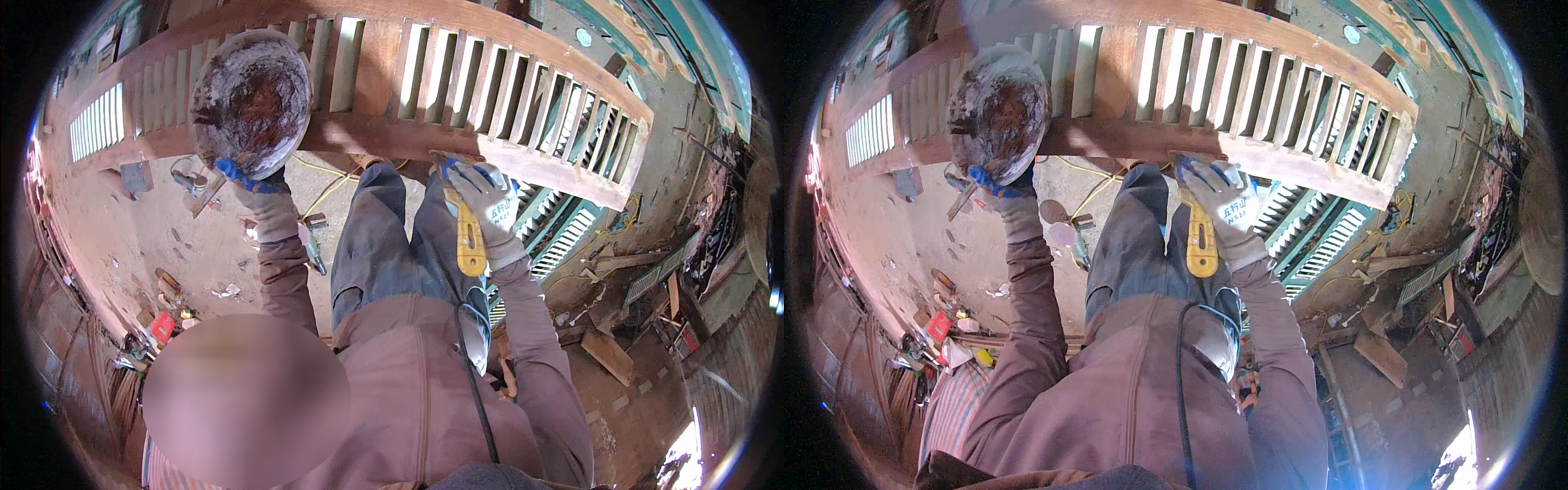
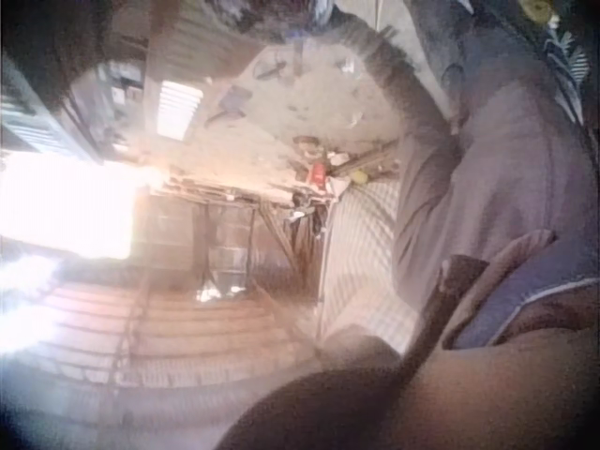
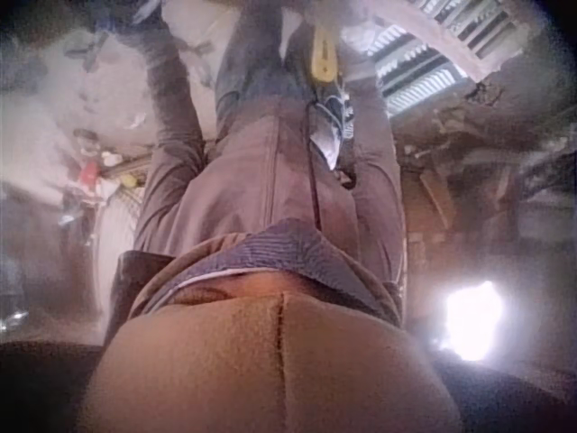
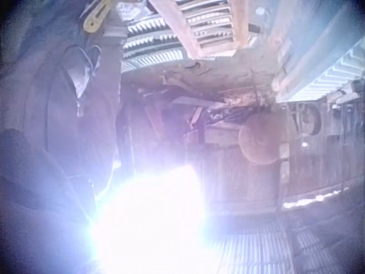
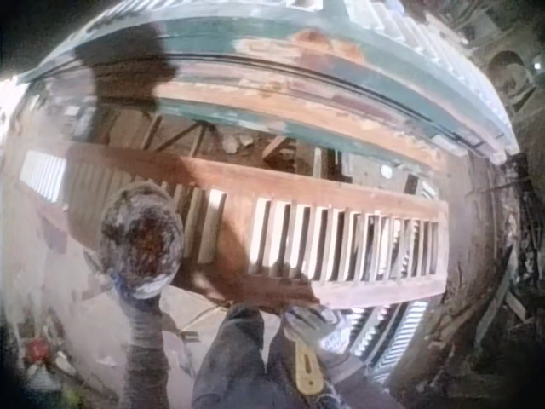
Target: The person applies a reddish-brown wood stain to a green slatted wooden frame using a yellow-handled brush. They repeatedly dip the brush into a small bowl of stain and coat the frame's surfaces, then flip the frame to work on the other side.
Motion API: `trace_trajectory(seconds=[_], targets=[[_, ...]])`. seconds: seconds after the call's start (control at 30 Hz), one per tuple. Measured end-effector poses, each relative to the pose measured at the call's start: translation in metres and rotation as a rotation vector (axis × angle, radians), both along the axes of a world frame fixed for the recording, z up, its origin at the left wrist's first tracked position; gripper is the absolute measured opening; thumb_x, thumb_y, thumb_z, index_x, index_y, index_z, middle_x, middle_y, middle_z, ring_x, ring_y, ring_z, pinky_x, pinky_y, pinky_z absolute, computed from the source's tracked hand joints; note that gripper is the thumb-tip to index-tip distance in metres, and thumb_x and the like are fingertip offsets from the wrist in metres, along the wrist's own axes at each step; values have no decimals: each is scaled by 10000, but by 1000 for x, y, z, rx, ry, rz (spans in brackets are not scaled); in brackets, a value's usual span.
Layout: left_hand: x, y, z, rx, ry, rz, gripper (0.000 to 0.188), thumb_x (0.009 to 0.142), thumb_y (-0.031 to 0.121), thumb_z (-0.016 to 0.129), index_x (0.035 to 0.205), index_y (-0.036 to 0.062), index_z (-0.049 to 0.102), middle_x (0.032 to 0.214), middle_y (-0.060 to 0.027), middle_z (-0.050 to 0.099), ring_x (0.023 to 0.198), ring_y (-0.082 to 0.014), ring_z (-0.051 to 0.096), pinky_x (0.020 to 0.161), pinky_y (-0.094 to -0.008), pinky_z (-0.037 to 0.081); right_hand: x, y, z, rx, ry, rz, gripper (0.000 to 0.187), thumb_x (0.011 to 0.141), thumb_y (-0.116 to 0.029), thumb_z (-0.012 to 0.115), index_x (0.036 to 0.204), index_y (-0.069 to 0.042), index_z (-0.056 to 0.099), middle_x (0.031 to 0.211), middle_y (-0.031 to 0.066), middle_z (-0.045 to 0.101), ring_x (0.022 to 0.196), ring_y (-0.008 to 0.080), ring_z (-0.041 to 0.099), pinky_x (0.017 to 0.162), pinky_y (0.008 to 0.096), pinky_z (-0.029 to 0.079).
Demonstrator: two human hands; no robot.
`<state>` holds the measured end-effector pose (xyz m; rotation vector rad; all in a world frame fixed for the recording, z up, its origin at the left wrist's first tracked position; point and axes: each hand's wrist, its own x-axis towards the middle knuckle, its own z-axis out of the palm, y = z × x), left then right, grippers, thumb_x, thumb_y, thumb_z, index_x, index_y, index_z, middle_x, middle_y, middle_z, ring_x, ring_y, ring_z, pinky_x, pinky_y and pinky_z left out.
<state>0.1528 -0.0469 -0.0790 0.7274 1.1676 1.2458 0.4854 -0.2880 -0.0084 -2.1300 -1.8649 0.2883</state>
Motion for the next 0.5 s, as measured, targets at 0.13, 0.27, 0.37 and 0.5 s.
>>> trace_trajectory(seconds=[0.13, 0.27, 0.37, 0.5], targets=[[28, -2, 20, -75, 23, 69, 682, 1026, 524, 489, 1513, 64, 359, 1485, -205, 457, 1287, -373, 531, 1088, -527, 456, 8, 10, -4, 106, -25, -131, 388, 750, -244, 695, 1134, -222, 744, 1163, -39, 714, 1028, 194, 620, 769, 349, 531], [5, 2, -1, -57, -71, 38, 672, 1026, 525, 489, 1497, 57, 387, 1458, -193, 494, 1277, -370, 541, 1088, -525, 455, 5, 15, -4, 9, -53, -67, 368, 771, -226, 673, 1132, -217, 743, 1174, -31, 714, 1041, 198, 623, 848, 347, 521], [21, -3, 12, -66, 16, 77, 667, 1027, 523, 489, 1484, 45, 404, 1451, -185, 504, 1287, -362, 533, 1100, -511, 444, 0, 7, 6, -50, -18, -9, 363, 787, -212, 664, 1142, -214, 739, 1155, -40, 716, 1043, 196, 626, 844, 361, 527], [30, -5, 27, -94, 22, 91, 665, 1030, 522, 480, 1476, 33, 415, 1453, -181, 503, 1297, -352, 522, 1115, -496, 431, 8, -9, 1, 123, 1, -140, 385, 755, -253, 704, 1136, -217, 737, 1146, -58, 710, 1028, 212, 621, 852, 359, 507]])
